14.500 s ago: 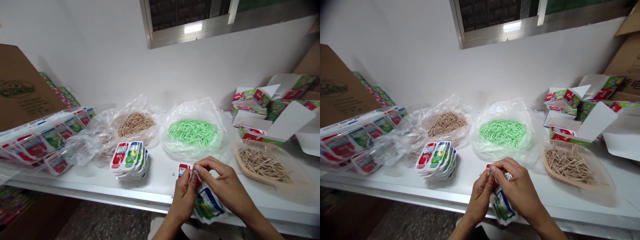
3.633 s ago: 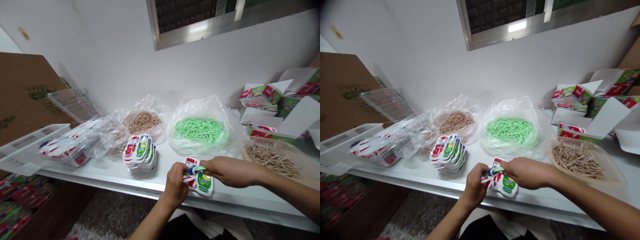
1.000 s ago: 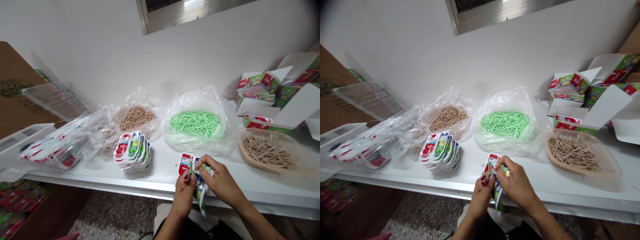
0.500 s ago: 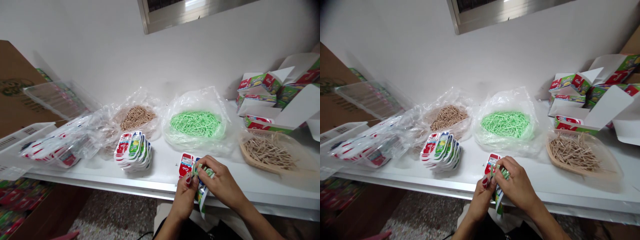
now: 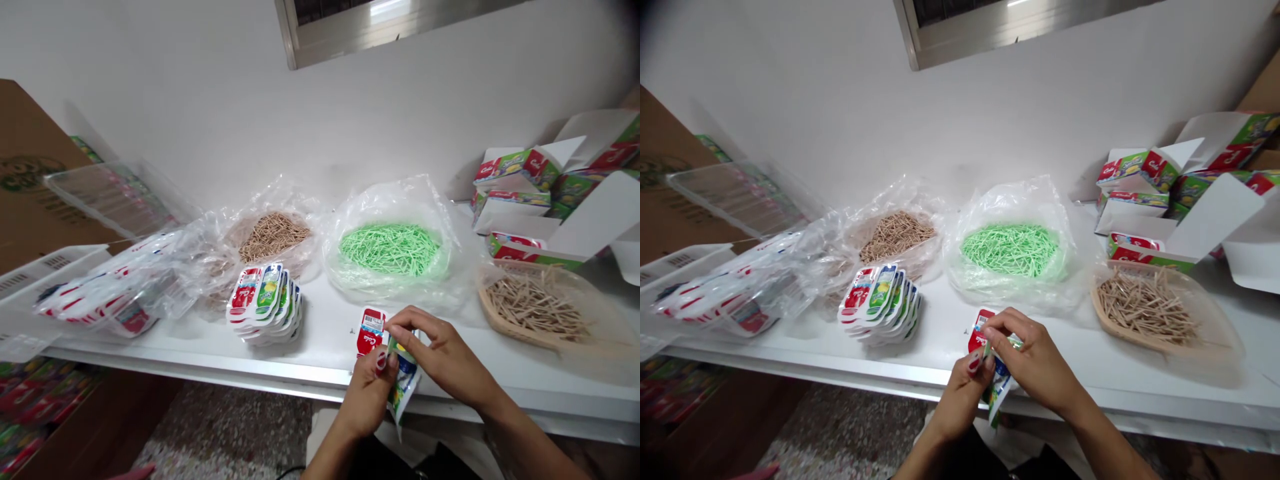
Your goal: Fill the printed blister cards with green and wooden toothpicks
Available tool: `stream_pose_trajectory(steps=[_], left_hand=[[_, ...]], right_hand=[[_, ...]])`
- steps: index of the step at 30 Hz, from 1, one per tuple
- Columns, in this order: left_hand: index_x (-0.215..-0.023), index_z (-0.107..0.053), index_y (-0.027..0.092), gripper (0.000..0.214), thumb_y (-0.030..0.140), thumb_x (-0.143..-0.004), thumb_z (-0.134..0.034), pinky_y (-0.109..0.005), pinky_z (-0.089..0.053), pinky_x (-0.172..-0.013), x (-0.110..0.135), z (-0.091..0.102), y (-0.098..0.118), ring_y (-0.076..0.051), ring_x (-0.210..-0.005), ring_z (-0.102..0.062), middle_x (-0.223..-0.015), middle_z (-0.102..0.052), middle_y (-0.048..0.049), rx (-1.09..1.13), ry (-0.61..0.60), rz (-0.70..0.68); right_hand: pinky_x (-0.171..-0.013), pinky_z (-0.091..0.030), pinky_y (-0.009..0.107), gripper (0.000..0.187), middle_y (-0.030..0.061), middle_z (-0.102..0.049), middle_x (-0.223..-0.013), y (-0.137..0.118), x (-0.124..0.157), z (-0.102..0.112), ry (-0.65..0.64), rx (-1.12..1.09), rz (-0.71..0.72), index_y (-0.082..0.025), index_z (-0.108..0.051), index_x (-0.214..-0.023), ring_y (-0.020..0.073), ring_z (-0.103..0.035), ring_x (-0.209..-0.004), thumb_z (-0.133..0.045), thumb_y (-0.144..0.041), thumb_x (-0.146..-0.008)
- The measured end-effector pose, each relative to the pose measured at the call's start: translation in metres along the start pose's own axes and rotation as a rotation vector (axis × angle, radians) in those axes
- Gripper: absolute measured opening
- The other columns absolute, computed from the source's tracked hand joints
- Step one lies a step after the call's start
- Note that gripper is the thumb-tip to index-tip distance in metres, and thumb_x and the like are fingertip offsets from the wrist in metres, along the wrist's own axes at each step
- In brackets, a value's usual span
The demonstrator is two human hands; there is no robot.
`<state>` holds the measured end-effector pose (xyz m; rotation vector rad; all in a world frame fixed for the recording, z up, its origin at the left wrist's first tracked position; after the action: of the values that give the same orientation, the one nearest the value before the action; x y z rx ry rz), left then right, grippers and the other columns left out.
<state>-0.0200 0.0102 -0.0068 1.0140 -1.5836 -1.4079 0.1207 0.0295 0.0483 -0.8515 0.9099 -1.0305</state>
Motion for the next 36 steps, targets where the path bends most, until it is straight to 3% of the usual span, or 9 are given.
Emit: stream_pose_trajectory(steps=[8,12,15,18,21,23,26,30,36], left_hand=[[-0.089,-0.061,0.013,0.035,0.046,-0.088,-0.049,-0.025,-0.035,-0.064,-0.009,0.005,0.017,-0.014,-0.068,-0.043,-0.073,-0.051,-0.0014,-0.152,-0.045,-0.098],[-0.105,-0.062,0.014,0.033,0.041,-0.087,-0.052,-0.024,-0.038,-0.068,-0.011,0.008,0.017,-0.015,-0.074,-0.049,-0.082,-0.058,-0.0033,-0.170,-0.021,-0.086],[-0.115,-0.057,0.016,0.038,0.040,-0.086,-0.056,-0.025,-0.040,-0.074,-0.013,0.012,0.014,-0.017,-0.081,-0.053,-0.091,-0.061,-0.0050,-0.129,0.049,-0.069],[-0.105,-0.059,0.016,0.032,0.040,-0.083,-0.059,-0.024,-0.041,-0.070,-0.018,0.018,0.015,-0.015,-0.075,-0.054,-0.083,-0.061,-0.0026,-0.076,0.147,-0.076],[-0.086,-0.062,0.015,0.027,0.042,-0.082,-0.060,-0.023,-0.042,-0.065,-0.025,0.021,0.019,-0.013,-0.067,-0.053,-0.072,-0.059,0.0003,-0.047,0.252,-0.092],[-0.083,-0.063,0.015,0.027,0.042,-0.080,-0.062,-0.023,-0.042,-0.063,-0.030,0.021,0.022,-0.013,-0.064,-0.053,-0.069,-0.060,0.0007,-0.027,0.268,-0.092],[-0.092,-0.066,0.015,0.028,0.037,-0.075,-0.069,-0.026,-0.046,-0.070,-0.035,0.016,0.026,-0.016,-0.075,-0.060,-0.082,-0.067,-0.0031,0.025,0.181,-0.113],[-0.113,-0.062,0.017,0.044,0.033,-0.073,-0.072,-0.034,-0.046,-0.089,-0.035,0.013,0.030,-0.025,-0.102,-0.060,-0.111,-0.067,-0.0110,0.045,0.094,-0.118],[-0.103,-0.070,0.013,0.033,0.037,-0.082,-0.061,-0.033,-0.046,-0.088,-0.040,0.014,0.032,-0.026,-0.098,-0.062,-0.101,-0.070,-0.0116,-0.022,0.091,-0.131]], right_hand=[[-0.084,-0.047,0.031,0.018,0.0043,-0.065,-0.095,-0.013,-0.008,0.017,0.104,-0.048,0.121,-0.024,-0.070,-0.079,0.0191,-0.060,-0.093,-0.058,-0.036,-0.085],[-0.076,-0.049,0.029,0.017,0.0030,-0.066,-0.079,-0.008,-0.030,0.046,0.482,-0.055,0.132,-0.023,-0.068,-0.082,0.0178,-0.061,-0.081,-0.060,-0.037,-0.084],[-0.079,-0.050,0.033,0.028,0.0060,-0.068,-0.093,0.005,-0.060,0.073,0.690,0.020,0.096,-0.022,-0.066,-0.103,0.0189,-0.062,-0.084,-0.061,-0.041,-0.083],[-0.079,-0.051,0.035,0.057,0.0112,-0.063,-0.115,0.020,-0.073,0.081,0.513,0.044,0.023,-0.021,-0.051,-0.126,0.0207,-0.062,-0.092,-0.065,-0.046,-0.077],[-0.069,-0.052,0.030,0.041,0.0086,-0.067,-0.103,0.025,-0.053,0.058,0.074,0.016,-0.056,-0.020,-0.059,-0.114,0.0189,-0.063,-0.083,-0.057,-0.047,-0.083],[-0.066,-0.050,0.027,0.027,0.0035,-0.069,-0.089,0.024,-0.031,0.039,-0.084,0.053,-0.055,-0.021,-0.065,-0.097,0.0172,-0.061,-0.076,-0.059,-0.043,-0.082],[-0.063,-0.046,0.024,0.021,-0.0009,-0.065,-0.072,0.024,-0.011,0.027,-0.033,0.069,-0.041,-0.021,-0.067,-0.080,0.0150,-0.059,-0.069,-0.053,-0.036,-0.086],[-0.063,-0.045,0.023,0.022,-0.0009,-0.065,-0.071,0.031,-0.007,0.038,0.099,0.045,-0.035,-0.020,-0.067,-0.078,0.0150,-0.059,-0.069,-0.053,-0.035,-0.086],[-0.067,-0.046,0.024,0.022,0.0004,-0.065,-0.073,0.034,0.001,0.053,0.155,0.069,-0.030,-0.020,-0.067,-0.078,0.0157,-0.060,-0.071,-0.055,-0.037,-0.086]])
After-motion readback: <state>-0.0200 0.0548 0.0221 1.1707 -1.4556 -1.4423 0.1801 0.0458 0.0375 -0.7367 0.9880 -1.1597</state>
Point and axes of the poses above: each hand's wrist, its own x-axis away from the middle knuckle, its own z-axis out of the back of the hand, y = z × x, the point moved 2 cm from there along -x, towards the middle knuckle
